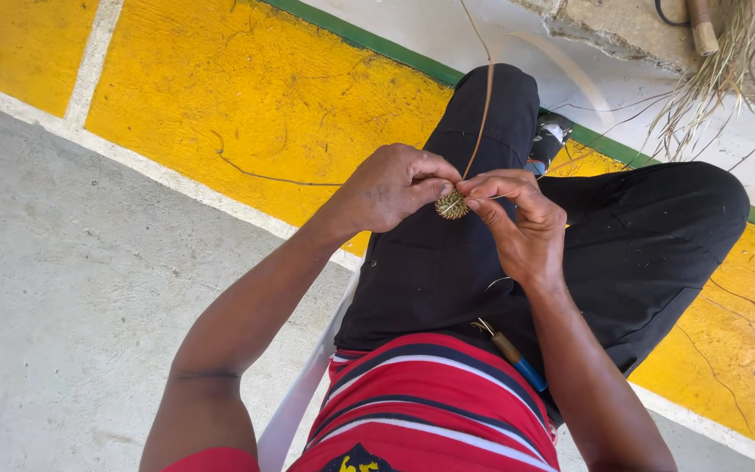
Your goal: Weaving thin fibers around a spherical core to create a decorative object.
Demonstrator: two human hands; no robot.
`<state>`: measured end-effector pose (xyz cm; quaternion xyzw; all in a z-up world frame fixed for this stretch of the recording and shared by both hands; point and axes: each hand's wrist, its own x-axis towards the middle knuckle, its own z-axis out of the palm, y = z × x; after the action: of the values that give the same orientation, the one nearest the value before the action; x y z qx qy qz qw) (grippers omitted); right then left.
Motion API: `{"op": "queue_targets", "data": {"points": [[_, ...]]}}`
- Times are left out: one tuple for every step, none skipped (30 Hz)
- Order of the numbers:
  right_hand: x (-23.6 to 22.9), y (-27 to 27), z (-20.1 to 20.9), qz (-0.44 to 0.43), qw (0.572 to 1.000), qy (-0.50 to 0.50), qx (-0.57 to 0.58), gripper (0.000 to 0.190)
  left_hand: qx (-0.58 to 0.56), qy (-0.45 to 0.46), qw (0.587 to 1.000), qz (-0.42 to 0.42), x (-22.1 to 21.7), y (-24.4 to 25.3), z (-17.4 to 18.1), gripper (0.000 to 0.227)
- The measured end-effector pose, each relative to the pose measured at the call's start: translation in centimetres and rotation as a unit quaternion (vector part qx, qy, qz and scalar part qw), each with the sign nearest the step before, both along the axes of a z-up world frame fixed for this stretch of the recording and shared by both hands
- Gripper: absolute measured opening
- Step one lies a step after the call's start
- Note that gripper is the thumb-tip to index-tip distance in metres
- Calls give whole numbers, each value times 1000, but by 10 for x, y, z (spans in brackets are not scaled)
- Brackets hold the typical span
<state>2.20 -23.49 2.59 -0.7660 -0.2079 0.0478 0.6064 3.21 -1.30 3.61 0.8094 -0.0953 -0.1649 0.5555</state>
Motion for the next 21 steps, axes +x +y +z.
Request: {"op": "queue_targets", "data": {"points": [[0, 0, -1, 1, 1000, 14, 17, 11, 6, 8, 1000, 3, 0, 0, -1, 21], [-1, 0, -2, 2, 999, 29, 34, 10, 11, 17, 1000, 5, 0, -1, -1, 21], [-1, 0, -2, 3, 999, 29, 34, 10, 11, 17, 1000, 6, -1, -1, -2, 21], [-1, 1, -1, 1, 998, 42, 43, 10, 17, 14, 1000, 5, -1, -1, -1, 21], [-1, 2, 0, -1, 997, 55, 53, 11, 23, 10, 1000, 5, -1, -1, 0, 22], [-1, 1, -2, 0, 997, 54, 53, 11, 24, 9, 1000, 5, -2, -2, -2, 22], [-1, 0, -3, -3, 998, 45, 42, 10, 22, -11, 1000, 0, -2, -2, -4, 21], [-2, 1, -4, -7, 999, 38, 30, 10, 20, -31, 999, -5, -3, -1, -6, 20], [-2, 2, -2, -6, 999, 38, 30, 10, 20, -31, 999, -4, -3, 0, -2, 20], [-2, 1, 0, -13, 1000, -3, -8, 11, 36, -28, 999, 0, -3, -1, 1, 20], [-1, 1, 2, -20, 998, -43, -46, 12, 52, -24, 998, 4, -3, -2, 4, 20], [-1, 2, 4, -21, 998, -42, -46, 12, 52, -24, 998, 3, -4, -3, 6, 20], [-1, 3, 7, -21, 992, -88, -84, 14, 72, -20, 997, 10, -5, -3, 8, 19], [-1, 4, 9, -21, 983, -135, -122, 16, 93, -17, 995, 16, -5, -4, 10, 19], [-2, 4, 8, -23, 983, -135, -122, 16, 93, -17, 995, 14, -7, -6, 9, 19], [-2, 5, 8, -22, 982, -140, -127, 16, 122, -74, 989, 31, -10, -7, 7, 19], [-3, 6, 7, -21, 980, -145, -132, 17, 150, -130, 979, 48, -12, -8, 6, 19], [-3, 5, 7, -20, 980, -145, -132, 17, 150, -129, 979, 48, -14, -9, 5, 19], [-3, 5, 6, -22, 984, -129, -122, 17, 158, -150, 975, 50, -15, -9, 4, 19], [-4, 5, 6, -25, 987, -114, -111, 17, 165, -171, 970, 50, -17, -10, 3, 20], [-4, 5, 5, -25, 987, -114, -111, 17, 165, -171, 970, 49, -18, -11, 1, 20]]}}
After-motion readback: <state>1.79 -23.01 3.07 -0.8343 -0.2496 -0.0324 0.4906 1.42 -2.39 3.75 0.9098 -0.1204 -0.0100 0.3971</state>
